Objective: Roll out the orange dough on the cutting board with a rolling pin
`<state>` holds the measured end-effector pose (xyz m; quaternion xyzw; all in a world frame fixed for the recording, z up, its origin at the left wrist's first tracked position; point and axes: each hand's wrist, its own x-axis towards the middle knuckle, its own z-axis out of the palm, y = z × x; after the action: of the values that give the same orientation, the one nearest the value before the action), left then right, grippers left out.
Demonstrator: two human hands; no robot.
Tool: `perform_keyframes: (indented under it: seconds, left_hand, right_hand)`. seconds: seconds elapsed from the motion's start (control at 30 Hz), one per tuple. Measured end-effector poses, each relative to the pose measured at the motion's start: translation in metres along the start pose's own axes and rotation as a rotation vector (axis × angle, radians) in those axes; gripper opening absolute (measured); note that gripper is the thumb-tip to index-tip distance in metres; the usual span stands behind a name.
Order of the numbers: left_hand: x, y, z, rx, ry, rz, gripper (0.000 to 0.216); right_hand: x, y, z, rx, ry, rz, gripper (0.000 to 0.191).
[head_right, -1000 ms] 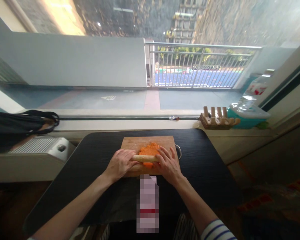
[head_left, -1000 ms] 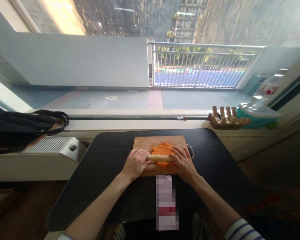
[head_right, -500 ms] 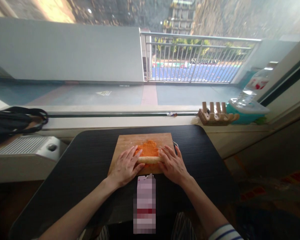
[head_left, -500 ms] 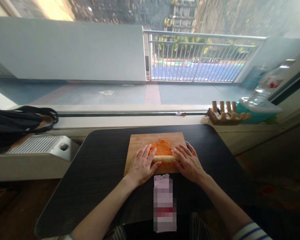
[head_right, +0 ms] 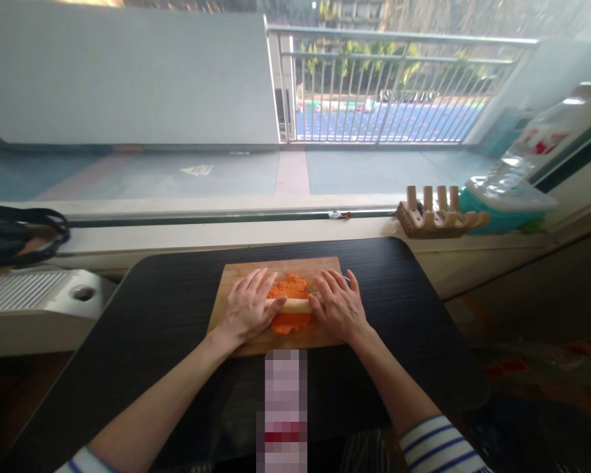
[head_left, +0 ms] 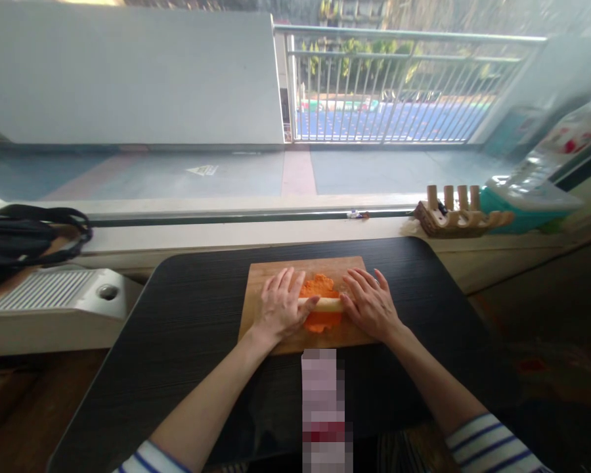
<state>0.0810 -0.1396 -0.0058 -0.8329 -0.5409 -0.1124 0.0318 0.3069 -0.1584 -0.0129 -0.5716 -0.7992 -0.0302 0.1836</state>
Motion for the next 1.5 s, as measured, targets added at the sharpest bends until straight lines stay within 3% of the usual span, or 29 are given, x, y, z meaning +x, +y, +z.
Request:
perform_keyframes:
  seconds: [0.63, 1.0, 1.5]
  left_hand:
    - [0.048, -0.012, -0.001, -0.066, -0.15, -0.116, 0.078]
    - [0.012, -0.007, 0.003, -0.011, -0.039, -0.002, 0.074]
    - [0.062, -0.017, 0.0, -0.104, -0.096, -0.1, 0.077]
  right_hand:
    - [0.034, 0.009, 0.005, 0.01, -0.081, 0.113, 0.035]
    - [0.003, -0.005, -0.005, -0.025, -0.052, 0.046, 0.042]
    - [0.041, 0.012, 0.004, -0.038, -0.05, 0.081, 0.043]
